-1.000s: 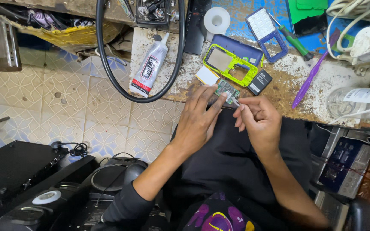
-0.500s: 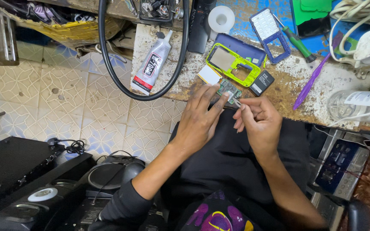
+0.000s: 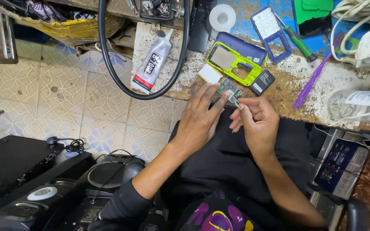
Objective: The person cleans a small circuit board resting on their lap using a cotton swab. They then pour a liquid from a plastic bottle onto the board and use a purple tool to scrape or clean the surface. Finally, they open a small container and use a cotton swab to apply a substance from it to the board.
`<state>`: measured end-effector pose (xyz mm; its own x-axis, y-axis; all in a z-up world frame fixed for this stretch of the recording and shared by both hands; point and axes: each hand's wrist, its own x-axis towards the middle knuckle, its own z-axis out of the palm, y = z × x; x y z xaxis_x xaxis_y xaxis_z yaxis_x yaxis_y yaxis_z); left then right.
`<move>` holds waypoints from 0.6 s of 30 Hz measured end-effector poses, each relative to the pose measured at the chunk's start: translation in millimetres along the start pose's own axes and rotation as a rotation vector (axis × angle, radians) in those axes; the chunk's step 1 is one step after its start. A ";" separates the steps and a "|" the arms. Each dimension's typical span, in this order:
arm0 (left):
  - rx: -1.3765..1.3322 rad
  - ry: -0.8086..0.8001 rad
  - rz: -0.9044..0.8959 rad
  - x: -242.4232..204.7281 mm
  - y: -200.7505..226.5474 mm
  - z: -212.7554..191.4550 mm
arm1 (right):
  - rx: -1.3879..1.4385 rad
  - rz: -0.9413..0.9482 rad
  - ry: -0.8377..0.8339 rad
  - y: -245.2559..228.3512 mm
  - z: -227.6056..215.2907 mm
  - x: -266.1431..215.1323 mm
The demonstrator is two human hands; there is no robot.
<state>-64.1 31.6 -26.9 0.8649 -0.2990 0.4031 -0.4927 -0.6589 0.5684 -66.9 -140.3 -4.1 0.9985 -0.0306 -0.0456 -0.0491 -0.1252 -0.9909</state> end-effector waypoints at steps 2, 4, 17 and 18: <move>-0.006 -0.001 0.000 0.1 0.4 -0.6 | 0.027 0.017 0.002 5.7 0.7 -3.3; -0.012 0.000 0.001 0.8 0.0 -1.2 | 0.053 0.033 0.003 8.6 1.0 -4.1; -0.018 -0.016 -0.005 4.4 4.1 -8.8 | 0.057 0.045 -0.019 16.7 -4.4 -3.0; -0.027 -0.017 -0.008 5.1 4.5 -10.2 | 0.055 0.046 -0.020 17.4 -4.7 -2.9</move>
<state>-62.9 34.2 -15.0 0.8702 -0.3053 0.3867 -0.4880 -0.6428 0.5905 -70.7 -147.1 -20.6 0.9956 -0.0151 -0.0928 -0.0937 -0.0698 -0.9932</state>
